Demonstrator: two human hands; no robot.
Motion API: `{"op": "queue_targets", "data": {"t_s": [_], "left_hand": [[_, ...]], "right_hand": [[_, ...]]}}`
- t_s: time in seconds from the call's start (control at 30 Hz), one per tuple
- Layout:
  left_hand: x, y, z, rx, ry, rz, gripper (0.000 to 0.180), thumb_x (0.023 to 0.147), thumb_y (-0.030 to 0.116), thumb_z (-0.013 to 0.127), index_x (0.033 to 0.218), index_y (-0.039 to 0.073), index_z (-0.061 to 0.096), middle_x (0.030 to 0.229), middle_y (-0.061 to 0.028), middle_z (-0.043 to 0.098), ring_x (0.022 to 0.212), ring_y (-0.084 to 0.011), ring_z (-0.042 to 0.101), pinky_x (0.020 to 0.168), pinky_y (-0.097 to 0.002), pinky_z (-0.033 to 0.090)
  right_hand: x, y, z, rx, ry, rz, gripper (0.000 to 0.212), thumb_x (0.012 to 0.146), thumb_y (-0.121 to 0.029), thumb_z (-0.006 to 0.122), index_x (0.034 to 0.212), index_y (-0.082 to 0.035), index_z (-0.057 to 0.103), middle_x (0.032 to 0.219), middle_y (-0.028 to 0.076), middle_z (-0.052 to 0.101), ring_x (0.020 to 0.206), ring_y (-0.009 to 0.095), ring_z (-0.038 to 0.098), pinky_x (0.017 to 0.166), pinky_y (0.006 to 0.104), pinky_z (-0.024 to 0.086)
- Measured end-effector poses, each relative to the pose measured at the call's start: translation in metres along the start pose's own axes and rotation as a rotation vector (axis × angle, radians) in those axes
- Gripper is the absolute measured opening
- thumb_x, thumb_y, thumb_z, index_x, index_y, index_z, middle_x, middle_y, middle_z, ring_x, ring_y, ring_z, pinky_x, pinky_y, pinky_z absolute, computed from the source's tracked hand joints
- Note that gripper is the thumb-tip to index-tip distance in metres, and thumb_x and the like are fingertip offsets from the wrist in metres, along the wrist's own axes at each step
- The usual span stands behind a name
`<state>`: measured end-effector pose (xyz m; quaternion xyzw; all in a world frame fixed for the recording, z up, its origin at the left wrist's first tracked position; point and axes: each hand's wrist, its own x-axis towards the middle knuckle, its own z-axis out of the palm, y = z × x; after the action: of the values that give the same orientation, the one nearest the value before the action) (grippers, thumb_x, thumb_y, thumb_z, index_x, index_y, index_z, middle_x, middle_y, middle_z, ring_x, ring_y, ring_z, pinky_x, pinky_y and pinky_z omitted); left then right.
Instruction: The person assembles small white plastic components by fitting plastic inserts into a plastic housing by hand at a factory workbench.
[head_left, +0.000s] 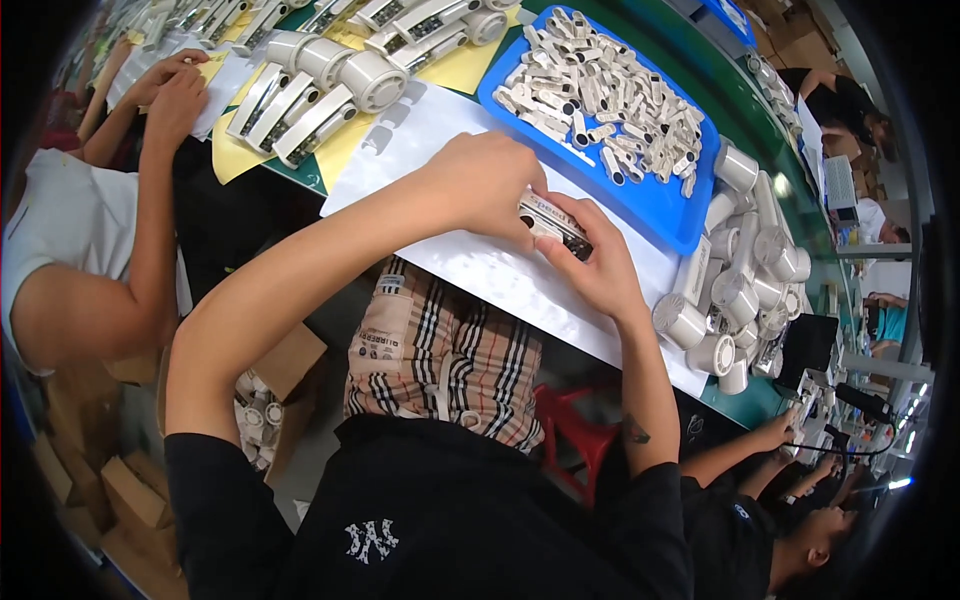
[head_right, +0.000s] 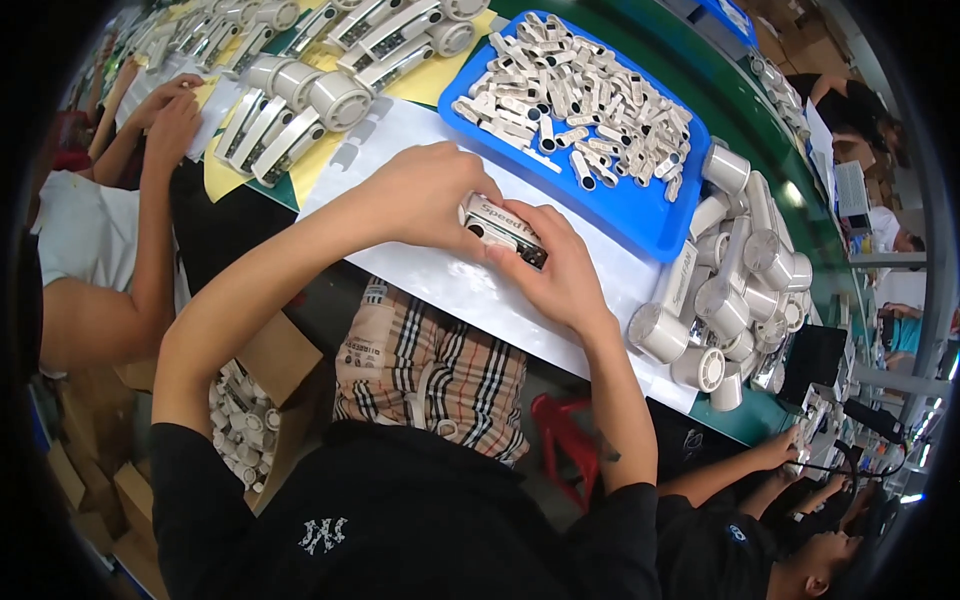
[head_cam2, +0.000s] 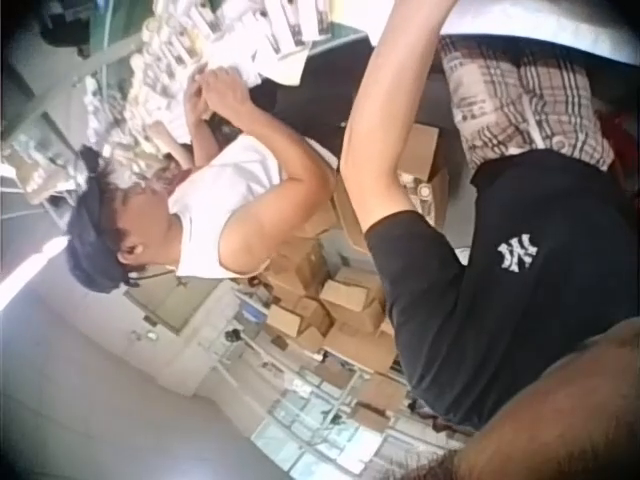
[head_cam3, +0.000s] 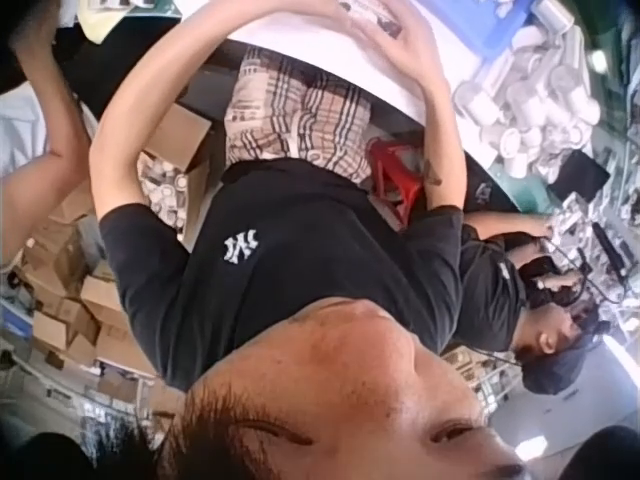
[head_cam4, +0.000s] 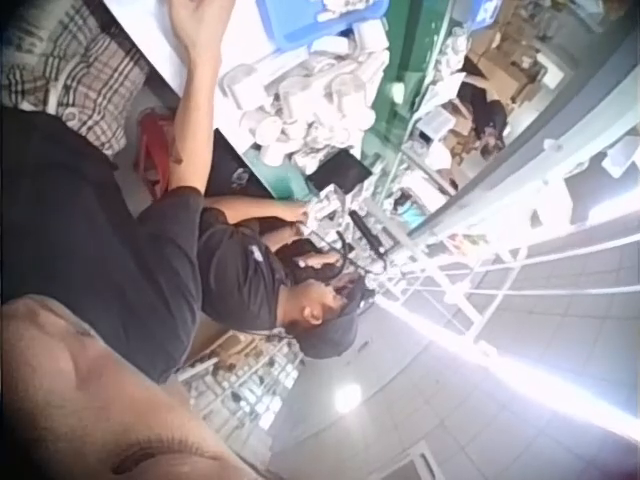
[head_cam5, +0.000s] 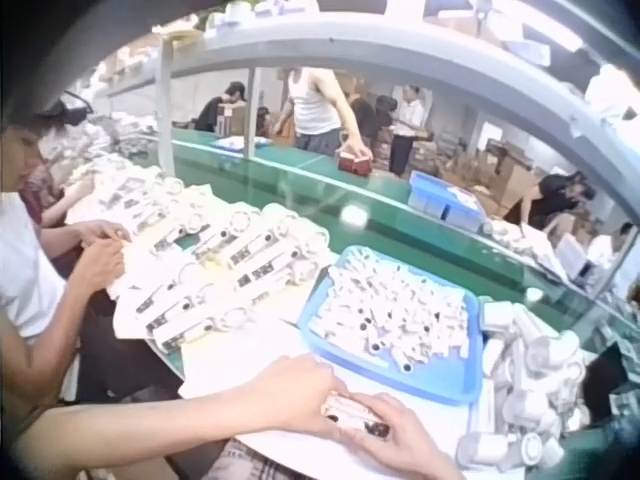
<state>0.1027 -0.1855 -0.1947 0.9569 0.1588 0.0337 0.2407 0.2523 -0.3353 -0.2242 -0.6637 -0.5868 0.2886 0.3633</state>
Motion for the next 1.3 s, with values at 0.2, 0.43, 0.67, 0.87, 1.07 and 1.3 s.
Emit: {"op": "queue_targets", "data": {"t_s": [0.2,0.43,0.67,0.87,1.07,1.3], "left_hand": [[0.016,-0.009,0.000,-0.040,-0.106,-0.049,0.048,0.061,0.041,0.080,0.094,0.008,0.071,0.091,-0.0119,0.063,0.092,-0.0314,0.060,0.082,-0.0389,0.048],[0.021,-0.009,-0.005,-0.066,-0.088,-0.149,0.045,0.060,0.039,0.081,0.091,0.007,0.072,0.090,-0.0122,0.063,0.090,-0.0308,0.060,0.078,-0.0407,0.049],[0.016,-0.011,-0.002,-0.077,-0.101,-0.065,0.047,0.054,0.036,0.080,0.088,0.004,0.073,0.079,-0.0147,0.065,0.079,-0.0339,0.063,0.071,-0.0414,0.051],[0.002,-0.013,0.005,-0.186,-0.023,0.087,0.048,0.062,0.031,0.080,0.098,0.003,0.069,0.095,-0.0158,0.065,0.092,-0.0333,0.061,0.081,-0.0384,0.049],[-0.004,-0.019,0.013,-0.210,-0.002,0.008,0.046,0.066,0.033,0.079,0.100,0.003,0.068,0.098,-0.0146,0.064,0.094,-0.0332,0.060,0.082,-0.0379,0.048],[0.015,-0.029,0.013,-0.217,-0.089,-0.068,0.047,0.065,0.033,0.080,0.099,0.003,0.069,0.098,-0.0147,0.065,0.093,-0.0309,0.062,0.080,-0.0361,0.049]], "right_hand": [[0.006,0.004,-0.003,0.032,0.005,0.050,0.047,0.080,-0.025,0.071,0.119,-0.002,0.058,0.099,0.014,0.059,0.095,0.029,0.055,0.084,0.0355,0.044],[0.016,0.010,0.002,0.103,0.094,0.047,0.049,0.075,-0.018,0.075,0.118,-0.001,0.060,0.103,0.013,0.062,0.094,0.028,0.055,0.086,0.0352,0.044],[0.005,0.003,-0.003,0.168,0.000,0.148,0.047,0.079,-0.018,0.074,0.120,0.000,0.059,0.104,0.013,0.062,0.093,0.023,0.058,0.085,0.0316,0.045],[-0.004,0.009,0.002,0.130,0.032,0.014,0.045,0.082,-0.021,0.071,0.120,0.000,0.059,0.104,0.012,0.062,0.094,0.021,0.060,0.086,0.0305,0.046],[-0.001,0.016,0.005,0.133,-0.008,0.005,0.045,0.083,-0.020,0.070,0.121,-0.001,0.058,0.103,0.013,0.062,0.092,0.021,0.060,0.084,0.0298,0.046],[0.011,0.017,0.005,0.264,-0.021,0.111,0.045,0.084,-0.015,0.070,0.124,0.001,0.057,0.102,0.010,0.061,0.096,0.017,0.058,0.087,0.0274,0.044]]}}
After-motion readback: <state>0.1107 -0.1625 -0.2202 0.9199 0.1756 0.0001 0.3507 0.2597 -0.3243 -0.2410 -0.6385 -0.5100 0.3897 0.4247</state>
